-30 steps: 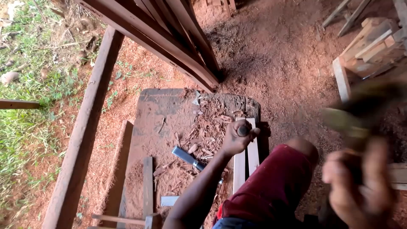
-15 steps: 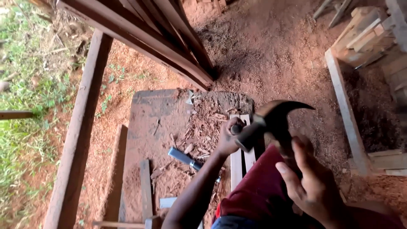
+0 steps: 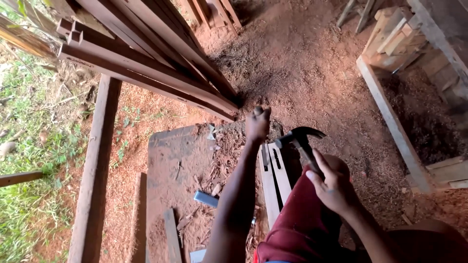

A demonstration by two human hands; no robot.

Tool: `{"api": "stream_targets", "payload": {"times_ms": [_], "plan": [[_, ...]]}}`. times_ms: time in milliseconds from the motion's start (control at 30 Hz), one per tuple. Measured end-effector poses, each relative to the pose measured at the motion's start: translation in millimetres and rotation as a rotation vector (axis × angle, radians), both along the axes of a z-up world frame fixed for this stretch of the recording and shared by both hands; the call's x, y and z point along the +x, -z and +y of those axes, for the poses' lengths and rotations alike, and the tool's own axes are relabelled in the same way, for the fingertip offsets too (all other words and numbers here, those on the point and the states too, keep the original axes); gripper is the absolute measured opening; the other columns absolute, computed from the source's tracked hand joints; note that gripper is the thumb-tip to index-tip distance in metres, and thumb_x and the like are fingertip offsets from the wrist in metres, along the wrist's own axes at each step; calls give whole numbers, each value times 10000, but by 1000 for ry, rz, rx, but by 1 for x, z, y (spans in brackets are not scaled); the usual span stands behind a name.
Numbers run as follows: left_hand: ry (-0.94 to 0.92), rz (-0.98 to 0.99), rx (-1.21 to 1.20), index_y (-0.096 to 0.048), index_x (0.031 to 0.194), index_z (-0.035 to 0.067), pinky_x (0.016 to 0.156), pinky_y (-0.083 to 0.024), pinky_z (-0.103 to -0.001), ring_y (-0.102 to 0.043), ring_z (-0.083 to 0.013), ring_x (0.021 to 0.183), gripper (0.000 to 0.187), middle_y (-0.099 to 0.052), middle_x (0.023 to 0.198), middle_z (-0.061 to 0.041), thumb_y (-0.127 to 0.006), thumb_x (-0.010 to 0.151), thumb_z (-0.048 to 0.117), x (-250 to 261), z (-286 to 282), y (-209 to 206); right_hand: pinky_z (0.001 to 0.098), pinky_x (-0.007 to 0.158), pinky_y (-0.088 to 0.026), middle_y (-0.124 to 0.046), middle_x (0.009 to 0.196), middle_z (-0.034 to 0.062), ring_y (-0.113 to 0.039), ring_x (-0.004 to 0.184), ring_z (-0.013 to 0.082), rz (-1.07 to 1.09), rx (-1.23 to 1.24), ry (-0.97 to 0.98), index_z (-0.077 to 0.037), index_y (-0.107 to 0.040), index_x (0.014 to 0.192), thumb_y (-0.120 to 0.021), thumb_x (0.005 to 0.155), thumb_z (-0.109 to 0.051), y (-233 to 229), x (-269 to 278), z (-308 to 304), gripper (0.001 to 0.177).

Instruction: Chiseling mortise joints in wooden boards using a hammer and chisel.

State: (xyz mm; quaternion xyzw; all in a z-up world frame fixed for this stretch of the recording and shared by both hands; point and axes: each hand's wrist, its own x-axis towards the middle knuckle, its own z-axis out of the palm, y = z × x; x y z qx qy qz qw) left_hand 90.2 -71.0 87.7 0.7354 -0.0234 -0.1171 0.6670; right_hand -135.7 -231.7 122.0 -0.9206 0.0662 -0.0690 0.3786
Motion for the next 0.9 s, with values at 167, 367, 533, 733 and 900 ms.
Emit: {"api": "stream_targets", "payload": {"times_ms": [167, 367, 533, 733, 900], "plan": [[-153, -226, 241, -416, 649, 176, 511, -313, -295, -326, -110, 559, 437, -442, 634, 29, -467, 999, 433, -42, 0, 14, 470, 916, -547, -686, 1302, 209, -693, 1113, 406, 106, -4, 65, -207, -399, 1583, -630, 916, -330, 13, -8, -8, 716], [-18, -451, -154, -524, 821, 137, 466, -336, -297, -458, -106, 558, 362, -523, 688, 10, -691, 921, 443, -153, 47, 6, 407, 1028, -501, -619, 1443, 141, -634, 1262, 324, 69, -2, 1, -175, -362, 1587, -607, 926, -363, 12, -13, -6, 730], [131, -566, -183, -437, 708, 191, 403, -330, -264, -434, -80, 470, 359, -490, 579, 48, -680, 965, 253, -107, 41, 47, 387, 1019, -504, -645, 1401, 167, -674, 1206, 323, -11, -6, 2, -161, -379, 1580, -636, 922, -308, 20, -9, -9, 722], [-99, -50, 5, -481, 699, 160, 363, -363, -245, -403, -56, 429, 319, -526, 572, 36, -635, 976, 193, -41, 8, 14, 433, 1147, -385, -622, 1331, 240, -567, 1273, 376, -185, -22, 21, -31, -477, 1514, -658, 931, -273, 33, -6, -11, 657], [343, -666, 15, -387, 639, 198, 406, -211, -210, -334, -50, 419, 370, -348, 509, 79, -555, 968, 220, -81, 40, 27, 460, 1159, -367, -591, 1334, 211, -533, 1283, 376, -323, -80, -37, -8, -494, 1476, -648, 947, -234, 37, -4, -24, 596]]}}
